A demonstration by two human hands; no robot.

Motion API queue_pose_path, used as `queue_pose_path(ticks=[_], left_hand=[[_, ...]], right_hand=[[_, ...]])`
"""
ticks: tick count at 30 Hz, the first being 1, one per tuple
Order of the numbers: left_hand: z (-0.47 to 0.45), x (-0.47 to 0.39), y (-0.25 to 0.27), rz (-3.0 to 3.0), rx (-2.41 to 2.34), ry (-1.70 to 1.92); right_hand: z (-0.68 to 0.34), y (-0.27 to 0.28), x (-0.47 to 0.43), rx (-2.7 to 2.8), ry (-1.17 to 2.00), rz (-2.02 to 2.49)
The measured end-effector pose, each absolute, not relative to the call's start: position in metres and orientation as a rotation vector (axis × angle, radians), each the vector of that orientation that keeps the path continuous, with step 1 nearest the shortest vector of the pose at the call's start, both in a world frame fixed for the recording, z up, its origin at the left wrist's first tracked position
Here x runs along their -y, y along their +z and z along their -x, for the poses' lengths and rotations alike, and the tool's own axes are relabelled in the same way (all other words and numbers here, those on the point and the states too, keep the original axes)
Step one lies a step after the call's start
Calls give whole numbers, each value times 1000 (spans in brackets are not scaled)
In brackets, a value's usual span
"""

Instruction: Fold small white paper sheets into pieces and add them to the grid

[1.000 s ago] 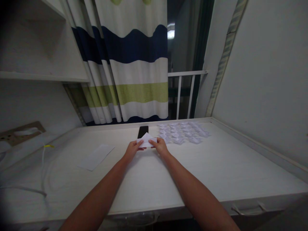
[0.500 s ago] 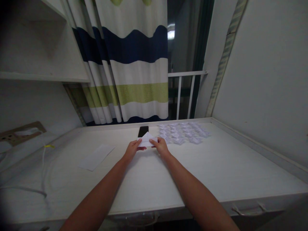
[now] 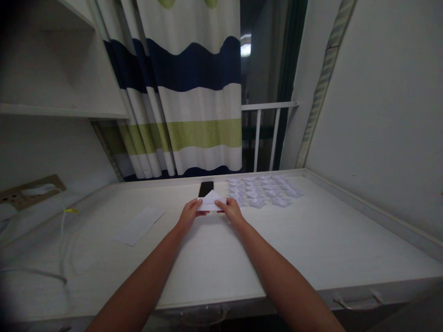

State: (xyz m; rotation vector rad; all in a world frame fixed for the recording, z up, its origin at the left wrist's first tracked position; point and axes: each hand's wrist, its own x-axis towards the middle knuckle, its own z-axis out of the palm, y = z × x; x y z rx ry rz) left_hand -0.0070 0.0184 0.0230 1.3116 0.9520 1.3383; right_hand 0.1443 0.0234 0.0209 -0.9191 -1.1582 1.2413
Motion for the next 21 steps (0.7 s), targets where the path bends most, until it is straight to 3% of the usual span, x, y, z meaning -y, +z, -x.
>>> queue_pose_path(ticks=[8, 21], left_hand=[[4, -16, 20, -1598, -938, 1419], [8, -18, 23, -1353, -934, 1364]], right_hand=[[-142, 19, -22, 1171, 1263, 897], [-143, 15, -28, 1348, 1113, 755]])
